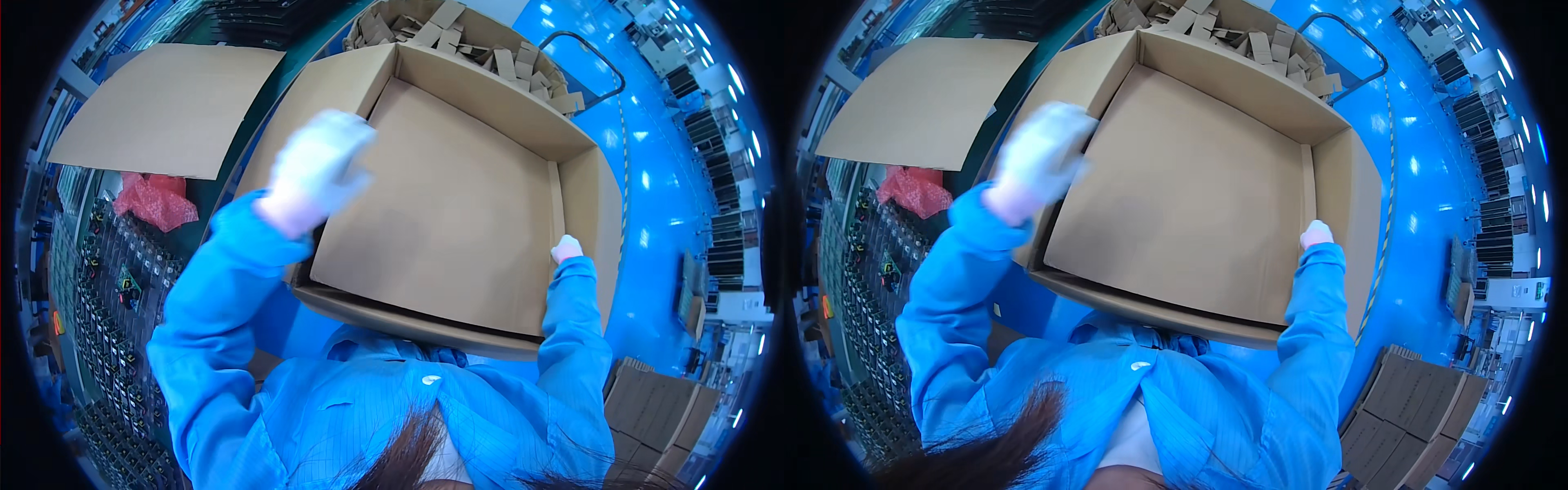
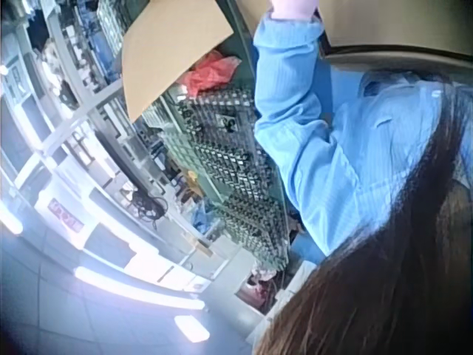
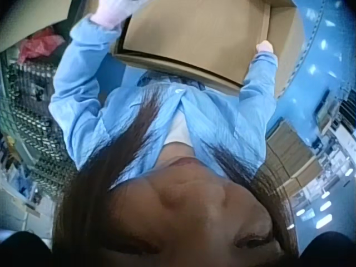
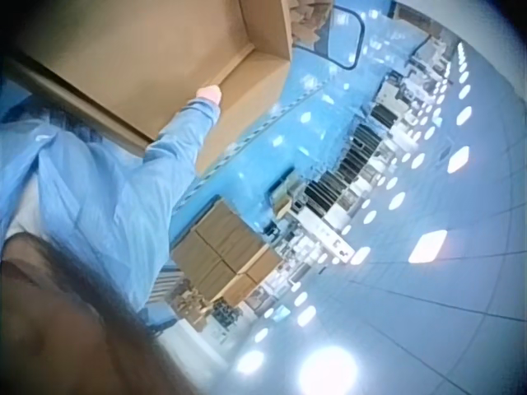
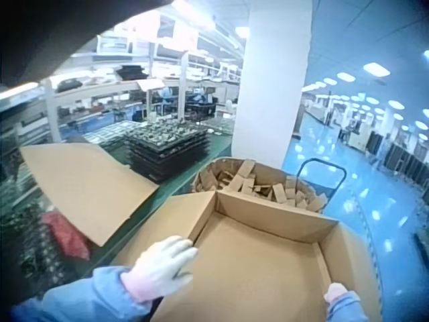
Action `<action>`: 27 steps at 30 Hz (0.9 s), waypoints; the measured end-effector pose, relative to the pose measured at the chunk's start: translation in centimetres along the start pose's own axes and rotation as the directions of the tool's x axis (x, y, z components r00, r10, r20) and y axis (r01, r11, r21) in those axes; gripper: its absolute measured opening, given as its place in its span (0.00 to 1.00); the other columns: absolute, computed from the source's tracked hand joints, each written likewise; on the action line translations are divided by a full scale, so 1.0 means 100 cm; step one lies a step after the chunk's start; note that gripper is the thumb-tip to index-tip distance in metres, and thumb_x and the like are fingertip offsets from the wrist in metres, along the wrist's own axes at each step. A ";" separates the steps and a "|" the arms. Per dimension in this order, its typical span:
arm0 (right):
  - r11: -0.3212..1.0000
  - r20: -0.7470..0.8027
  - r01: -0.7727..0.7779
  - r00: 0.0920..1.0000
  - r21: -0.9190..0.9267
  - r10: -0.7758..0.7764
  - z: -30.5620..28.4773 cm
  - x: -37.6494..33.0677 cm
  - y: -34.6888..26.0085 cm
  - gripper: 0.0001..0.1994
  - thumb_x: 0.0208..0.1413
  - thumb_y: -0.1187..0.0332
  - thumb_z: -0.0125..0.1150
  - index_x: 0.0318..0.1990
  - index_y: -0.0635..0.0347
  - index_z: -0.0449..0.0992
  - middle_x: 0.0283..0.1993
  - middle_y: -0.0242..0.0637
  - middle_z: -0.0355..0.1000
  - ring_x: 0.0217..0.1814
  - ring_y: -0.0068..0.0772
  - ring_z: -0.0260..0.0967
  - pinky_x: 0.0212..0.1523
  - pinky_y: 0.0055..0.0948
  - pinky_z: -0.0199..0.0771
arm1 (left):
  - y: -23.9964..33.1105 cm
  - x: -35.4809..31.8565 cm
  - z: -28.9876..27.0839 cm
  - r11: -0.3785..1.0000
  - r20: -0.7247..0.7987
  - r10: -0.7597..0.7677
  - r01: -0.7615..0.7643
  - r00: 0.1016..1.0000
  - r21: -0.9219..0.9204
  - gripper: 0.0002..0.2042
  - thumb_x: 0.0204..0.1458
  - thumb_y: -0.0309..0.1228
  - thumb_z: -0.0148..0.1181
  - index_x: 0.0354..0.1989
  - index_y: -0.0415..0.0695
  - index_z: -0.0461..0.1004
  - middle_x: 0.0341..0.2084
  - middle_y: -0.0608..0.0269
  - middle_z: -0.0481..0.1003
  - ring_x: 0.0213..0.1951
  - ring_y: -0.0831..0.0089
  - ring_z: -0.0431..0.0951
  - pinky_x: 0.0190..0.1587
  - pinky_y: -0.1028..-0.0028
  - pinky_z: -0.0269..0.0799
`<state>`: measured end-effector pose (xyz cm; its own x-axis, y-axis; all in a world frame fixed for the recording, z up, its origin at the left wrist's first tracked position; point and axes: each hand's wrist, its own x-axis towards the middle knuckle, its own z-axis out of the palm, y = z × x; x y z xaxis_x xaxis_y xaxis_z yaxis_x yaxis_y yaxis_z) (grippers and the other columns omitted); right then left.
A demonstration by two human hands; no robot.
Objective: Packing printed circuit boards into cardboard boxes with dividers on an assembly line.
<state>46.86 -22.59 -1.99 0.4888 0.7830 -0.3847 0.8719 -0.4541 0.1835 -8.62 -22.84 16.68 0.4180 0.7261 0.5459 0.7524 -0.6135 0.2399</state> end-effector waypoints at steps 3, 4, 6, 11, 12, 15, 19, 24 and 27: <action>0.999 0.070 0.022 0.997 0.041 -0.025 -0.025 -0.038 -0.044 0.16 0.46 0.66 0.58 0.41 0.68 0.72 0.45 0.49 0.69 0.48 0.51 0.66 0.51 0.37 0.68 | 0.012 -0.012 0.085 0.960 0.631 -0.224 0.055 0.743 0.275 0.39 0.42 0.49 0.61 0.62 0.55 0.49 0.58 0.51 0.54 0.59 0.51 0.55 0.56 0.57 0.58; 0.997 0.115 0.054 0.992 -0.046 -0.049 -0.031 -0.043 -0.049 0.19 0.46 0.66 0.58 0.45 0.67 0.69 0.46 0.49 0.69 0.49 0.49 0.66 0.50 0.37 0.68 | 0.011 -0.009 0.099 0.958 0.624 -0.229 0.059 0.747 0.282 0.39 0.42 0.49 0.61 0.62 0.55 0.49 0.58 0.51 0.54 0.59 0.51 0.55 0.56 0.57 0.58; 0.986 0.154 0.100 0.985 -0.131 -0.079 -0.033 -0.053 -0.061 0.22 0.45 0.65 0.58 0.49 0.67 0.67 0.48 0.48 0.68 0.50 0.48 0.66 0.50 0.37 0.69 | 0.005 -0.002 0.121 0.936 0.752 -0.334 0.110 0.569 0.334 0.39 0.41 0.47 0.62 0.62 0.56 0.49 0.59 0.51 0.51 0.58 0.50 0.55 0.56 0.56 0.59; 0.809 0.004 0.390 0.902 -0.440 -0.432 -0.019 -0.046 -0.069 0.39 0.43 0.62 0.60 0.62 0.59 0.47 0.52 0.44 0.65 0.52 0.45 0.65 0.48 0.36 0.68 | -0.006 -0.008 0.161 0.896 0.838 -0.437 0.238 0.327 0.375 0.41 0.39 0.45 0.64 0.62 0.59 0.48 0.61 0.52 0.47 0.58 0.49 0.55 0.54 0.56 0.61; 0.859 0.113 0.397 0.918 -0.323 -0.381 -0.025 -0.051 -0.077 0.38 0.43 0.61 0.60 0.62 0.59 0.48 0.52 0.44 0.66 0.52 0.45 0.64 0.50 0.35 0.67 | -0.010 -0.014 0.168 0.884 0.837 -0.450 0.290 0.311 0.367 0.41 0.39 0.44 0.65 0.62 0.59 0.48 0.61 0.52 0.46 0.57 0.50 0.56 0.53 0.56 0.62; 0.908 0.239 0.370 0.916 -0.196 -0.321 -0.009 -0.045 -0.078 0.38 0.43 0.59 0.60 0.62 0.55 0.50 0.52 0.43 0.66 0.53 0.44 0.64 0.51 0.34 0.65 | -0.013 -0.026 0.196 0.861 0.805 -0.491 0.327 0.333 0.390 0.42 0.37 0.41 0.66 0.62 0.61 0.47 0.58 0.51 0.51 0.54 0.51 0.59 0.50 0.57 0.64; 0.866 0.270 0.394 0.909 -0.308 -0.317 -0.016 -0.033 -0.096 0.36 0.43 0.58 0.60 0.61 0.53 0.52 0.52 0.41 0.66 0.54 0.44 0.64 0.52 0.34 0.65 | -0.012 -0.031 0.228 0.808 0.743 -0.589 0.249 0.318 0.534 0.37 0.38 0.41 0.66 0.58 0.52 0.54 0.54 0.50 0.56 0.52 0.52 0.61 0.48 0.57 0.66; 0.758 0.053 0.612 0.784 -0.225 -0.618 -0.019 -0.047 -0.149 0.32 0.43 0.57 0.61 0.57 0.55 0.58 0.50 0.41 0.67 0.51 0.44 0.65 0.50 0.34 0.66 | 0.030 -0.027 0.231 0.860 0.785 -0.498 0.323 0.368 0.394 0.30 0.40 0.41 0.63 0.52 0.46 0.61 0.51 0.50 0.61 0.49 0.52 0.64 0.44 0.57 0.68; 0.634 0.014 0.760 0.642 -0.145 -0.767 -0.010 -0.068 -0.201 0.27 0.43 0.56 0.61 0.50 0.57 0.63 0.47 0.43 0.68 0.47 0.45 0.67 0.46 0.36 0.68 | 0.048 -0.016 0.190 0.894 0.868 -0.320 0.425 0.379 0.144 0.27 0.43 0.46 0.59 0.51 0.47 0.63 0.42 0.54 0.70 0.42 0.54 0.72 0.46 0.59 0.68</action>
<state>25.99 -18.37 -2.12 -0.3550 0.8448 -0.4004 0.9284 0.3690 -0.0445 4.02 -21.07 1.74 0.3595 0.7411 -0.5670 0.9234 -0.1947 0.3308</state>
